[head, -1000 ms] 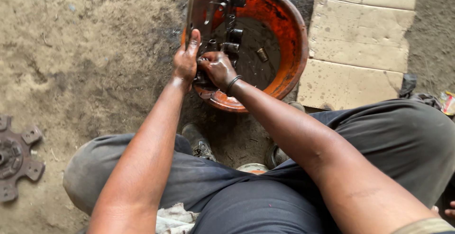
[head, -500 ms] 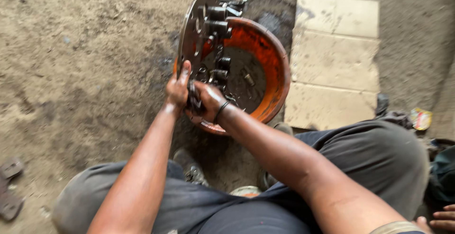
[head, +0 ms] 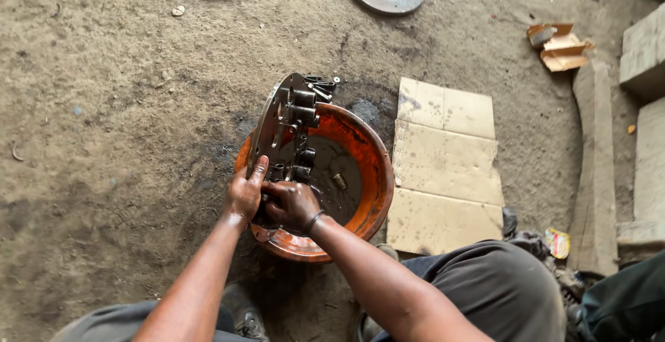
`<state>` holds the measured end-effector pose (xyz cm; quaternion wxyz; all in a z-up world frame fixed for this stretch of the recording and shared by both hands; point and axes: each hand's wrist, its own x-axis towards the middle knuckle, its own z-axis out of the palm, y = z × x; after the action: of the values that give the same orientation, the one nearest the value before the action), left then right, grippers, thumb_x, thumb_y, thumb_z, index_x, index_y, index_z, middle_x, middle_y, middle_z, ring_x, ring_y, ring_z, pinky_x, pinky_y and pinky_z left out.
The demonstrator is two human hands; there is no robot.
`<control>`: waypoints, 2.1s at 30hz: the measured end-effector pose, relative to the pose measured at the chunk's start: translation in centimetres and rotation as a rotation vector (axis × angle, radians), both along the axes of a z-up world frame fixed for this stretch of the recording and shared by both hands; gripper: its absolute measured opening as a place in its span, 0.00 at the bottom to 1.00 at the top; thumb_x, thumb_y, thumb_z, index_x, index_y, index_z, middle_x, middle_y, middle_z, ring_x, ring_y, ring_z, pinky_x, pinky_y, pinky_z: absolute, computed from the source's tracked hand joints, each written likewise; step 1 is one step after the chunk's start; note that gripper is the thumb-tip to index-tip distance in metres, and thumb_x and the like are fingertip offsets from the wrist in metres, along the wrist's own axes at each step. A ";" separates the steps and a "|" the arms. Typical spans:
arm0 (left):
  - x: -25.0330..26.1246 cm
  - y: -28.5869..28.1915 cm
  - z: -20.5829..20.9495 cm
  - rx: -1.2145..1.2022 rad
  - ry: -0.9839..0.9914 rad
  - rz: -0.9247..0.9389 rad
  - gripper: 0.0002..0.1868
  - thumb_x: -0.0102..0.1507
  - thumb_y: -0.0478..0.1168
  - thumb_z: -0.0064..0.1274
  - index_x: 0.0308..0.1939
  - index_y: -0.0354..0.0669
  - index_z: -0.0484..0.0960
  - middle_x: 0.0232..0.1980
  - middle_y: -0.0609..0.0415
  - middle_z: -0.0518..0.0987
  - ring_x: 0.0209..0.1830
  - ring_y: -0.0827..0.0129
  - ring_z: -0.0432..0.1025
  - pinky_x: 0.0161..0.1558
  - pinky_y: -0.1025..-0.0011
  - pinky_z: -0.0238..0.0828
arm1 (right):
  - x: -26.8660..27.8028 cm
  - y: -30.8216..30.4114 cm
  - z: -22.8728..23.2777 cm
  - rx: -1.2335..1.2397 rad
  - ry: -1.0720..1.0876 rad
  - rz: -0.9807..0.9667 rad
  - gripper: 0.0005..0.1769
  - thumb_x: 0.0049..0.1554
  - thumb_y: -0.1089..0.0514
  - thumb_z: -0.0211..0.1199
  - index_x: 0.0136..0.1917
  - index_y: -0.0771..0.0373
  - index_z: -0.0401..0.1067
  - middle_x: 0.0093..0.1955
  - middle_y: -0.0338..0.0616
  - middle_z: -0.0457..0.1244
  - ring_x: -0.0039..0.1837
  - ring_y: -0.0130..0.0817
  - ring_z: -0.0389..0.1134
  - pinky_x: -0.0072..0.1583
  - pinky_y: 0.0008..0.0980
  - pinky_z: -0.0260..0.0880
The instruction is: The person sits on the ground and scrubs a metal mechanical part with a rag while dipping it into a bucket of dark liquid. The person repeatedly wipes and rinses the part, focusing on different sections of the component.
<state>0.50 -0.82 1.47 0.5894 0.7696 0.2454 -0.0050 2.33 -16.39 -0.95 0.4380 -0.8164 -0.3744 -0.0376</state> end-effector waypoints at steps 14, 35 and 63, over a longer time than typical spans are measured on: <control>1.0 0.9 -2.5 0.175 -0.081 -0.021 0.37 0.65 0.71 0.42 0.48 0.41 0.86 0.41 0.44 0.86 0.44 0.56 0.79 0.49 0.59 0.73 | 2.5 2.2 -5.1 0.915 1.801 0.073 0.10 0.56 0.53 0.58 0.46 0.60 0.74 0.39 0.43 0.69 0.39 0.35 0.70 0.46 0.37 0.74; 1.9 1.3 -4.7 0.011 -0.056 0.022 0.36 0.62 0.70 0.46 0.54 0.46 0.86 0.46 0.46 0.86 0.45 0.57 0.79 0.49 0.58 0.75 | 2.9 2.3 -6.6 0.683 1.322 0.299 0.12 0.55 0.66 0.62 0.53 0.68 0.75 0.46 0.45 0.70 0.47 0.35 0.72 0.53 0.35 0.75; 2.8 1.0 -5.7 0.099 -0.584 -0.095 0.29 0.70 0.50 0.50 0.72 0.39 0.69 0.70 0.48 0.74 0.70 0.59 0.67 0.68 0.64 0.59 | 4.1 3.4 -9.6 0.095 0.535 0.099 0.14 0.59 0.59 0.55 0.54 0.69 0.75 0.45 0.49 0.72 0.46 0.41 0.71 0.51 0.40 0.74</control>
<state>3.31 0.22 -4.19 0.5958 0.7770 0.0293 0.2009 6.45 -12.97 -10.58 0.5604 -0.7565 -0.2828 0.1835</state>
